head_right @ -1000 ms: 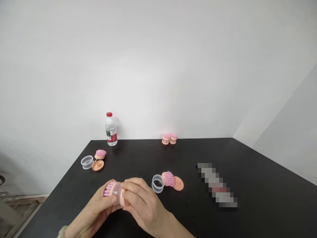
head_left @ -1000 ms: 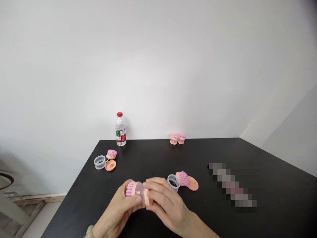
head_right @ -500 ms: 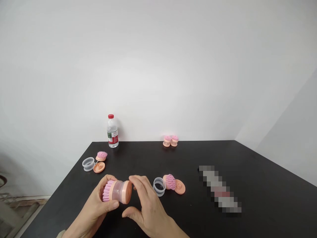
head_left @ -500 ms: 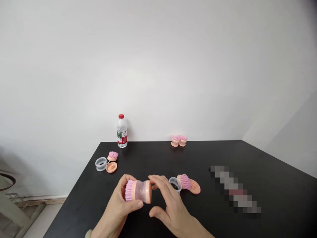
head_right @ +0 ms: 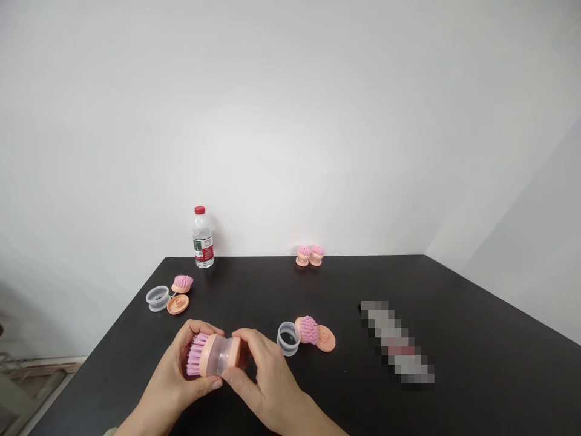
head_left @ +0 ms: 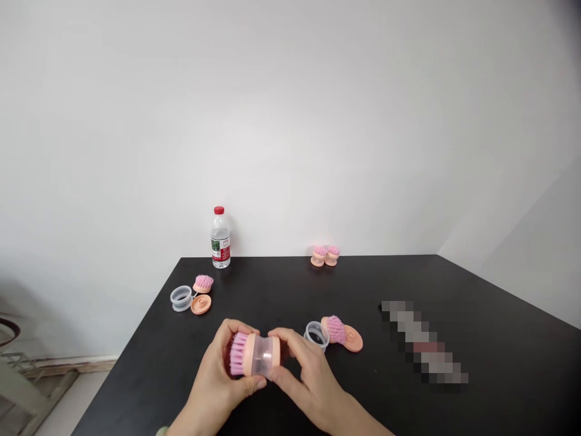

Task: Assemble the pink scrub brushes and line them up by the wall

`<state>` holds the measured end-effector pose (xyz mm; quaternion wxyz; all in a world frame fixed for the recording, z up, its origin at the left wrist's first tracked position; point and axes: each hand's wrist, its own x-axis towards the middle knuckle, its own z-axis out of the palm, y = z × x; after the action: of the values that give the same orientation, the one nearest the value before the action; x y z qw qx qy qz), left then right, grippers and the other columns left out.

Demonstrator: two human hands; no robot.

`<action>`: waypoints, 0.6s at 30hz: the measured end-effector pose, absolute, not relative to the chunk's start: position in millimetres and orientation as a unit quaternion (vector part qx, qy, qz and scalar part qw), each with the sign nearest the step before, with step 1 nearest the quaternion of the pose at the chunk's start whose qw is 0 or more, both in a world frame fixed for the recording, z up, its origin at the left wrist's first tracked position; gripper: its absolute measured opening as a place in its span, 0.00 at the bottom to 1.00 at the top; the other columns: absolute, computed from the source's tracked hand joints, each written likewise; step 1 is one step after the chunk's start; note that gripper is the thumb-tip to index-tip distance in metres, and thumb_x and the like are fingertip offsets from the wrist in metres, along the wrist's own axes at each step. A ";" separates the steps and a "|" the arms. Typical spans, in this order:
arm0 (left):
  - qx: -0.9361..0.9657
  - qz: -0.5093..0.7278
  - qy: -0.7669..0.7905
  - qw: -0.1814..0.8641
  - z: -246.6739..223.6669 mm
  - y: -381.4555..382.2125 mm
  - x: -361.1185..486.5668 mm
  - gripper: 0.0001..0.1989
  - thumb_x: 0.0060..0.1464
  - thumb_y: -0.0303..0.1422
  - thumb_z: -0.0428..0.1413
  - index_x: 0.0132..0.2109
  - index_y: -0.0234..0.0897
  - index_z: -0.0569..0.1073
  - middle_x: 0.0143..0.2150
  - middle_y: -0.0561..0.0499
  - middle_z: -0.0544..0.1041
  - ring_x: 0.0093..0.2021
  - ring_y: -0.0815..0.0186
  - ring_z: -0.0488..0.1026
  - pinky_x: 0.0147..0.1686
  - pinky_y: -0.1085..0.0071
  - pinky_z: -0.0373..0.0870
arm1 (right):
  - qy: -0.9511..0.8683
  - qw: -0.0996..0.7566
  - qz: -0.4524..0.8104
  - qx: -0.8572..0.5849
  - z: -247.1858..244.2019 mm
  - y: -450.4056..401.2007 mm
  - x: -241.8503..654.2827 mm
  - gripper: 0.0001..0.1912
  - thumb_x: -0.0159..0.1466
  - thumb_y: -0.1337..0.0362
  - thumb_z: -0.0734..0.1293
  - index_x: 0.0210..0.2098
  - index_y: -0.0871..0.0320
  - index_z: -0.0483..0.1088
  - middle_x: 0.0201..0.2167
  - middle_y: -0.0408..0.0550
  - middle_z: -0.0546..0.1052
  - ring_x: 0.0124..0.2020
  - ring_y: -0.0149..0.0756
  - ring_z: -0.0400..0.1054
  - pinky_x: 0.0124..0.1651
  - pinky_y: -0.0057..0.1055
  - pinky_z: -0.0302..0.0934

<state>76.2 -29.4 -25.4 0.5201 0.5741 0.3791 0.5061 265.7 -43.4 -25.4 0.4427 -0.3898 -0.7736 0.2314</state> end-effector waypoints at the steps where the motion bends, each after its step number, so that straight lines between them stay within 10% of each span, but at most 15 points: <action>1: 0.585 0.504 0.379 0.510 -26.3 -28.5 75.3 0.25 0.36 0.38 0.72 0.42 0.43 0.71 0.40 0.53 0.75 0.35 0.64 0.70 0.34 0.70 0.66 | -0.763 0.445 0.257 -0.392 -25.6 -43.1 264.6 0.16 0.68 0.51 0.64 0.47 0.56 0.68 0.36 0.46 0.76 0.34 0.36 0.72 0.38 0.32 0.68; 5: 0.639 0.483 0.399 0.447 -26.7 -25.3 71.7 0.22 0.38 0.35 0.70 0.41 0.43 0.71 0.41 0.52 0.76 0.36 0.61 0.72 0.35 0.68 0.69 | -0.737 0.426 0.327 -0.411 -25.6 -41.2 263.5 0.11 0.66 0.60 0.65 0.46 0.56 0.68 0.34 0.44 0.75 0.32 0.35 0.71 0.36 0.31 0.69; 10: 0.708 0.466 0.431 0.309 -24.4 -21.1 69.0 0.17 0.41 0.30 0.69 0.39 0.44 0.73 0.39 0.52 0.76 0.40 0.56 0.74 0.41 0.65 0.69 | -0.823 0.380 0.163 -0.391 -16.1 -41.0 269.0 0.30 0.61 0.70 0.69 0.62 0.58 0.61 0.61 0.58 0.68 0.61 0.49 0.61 0.63 0.48 0.59; 18: 0.629 0.582 0.383 0.346 -39.5 -24.8 79.5 0.31 0.31 0.45 0.74 0.45 0.47 0.76 0.42 0.50 0.76 0.42 0.53 0.75 0.44 0.62 0.72 | -0.846 0.348 0.124 -0.385 2.0 -46.6 259.0 0.26 0.55 0.72 0.71 0.53 0.60 0.68 0.46 0.53 0.76 0.46 0.43 0.66 0.50 0.38 0.67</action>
<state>79.5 -24.8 -39.5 0.3458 0.6289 0.3828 0.5817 259.0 -46.6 2.0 0.3476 -0.3853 -0.8457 0.1242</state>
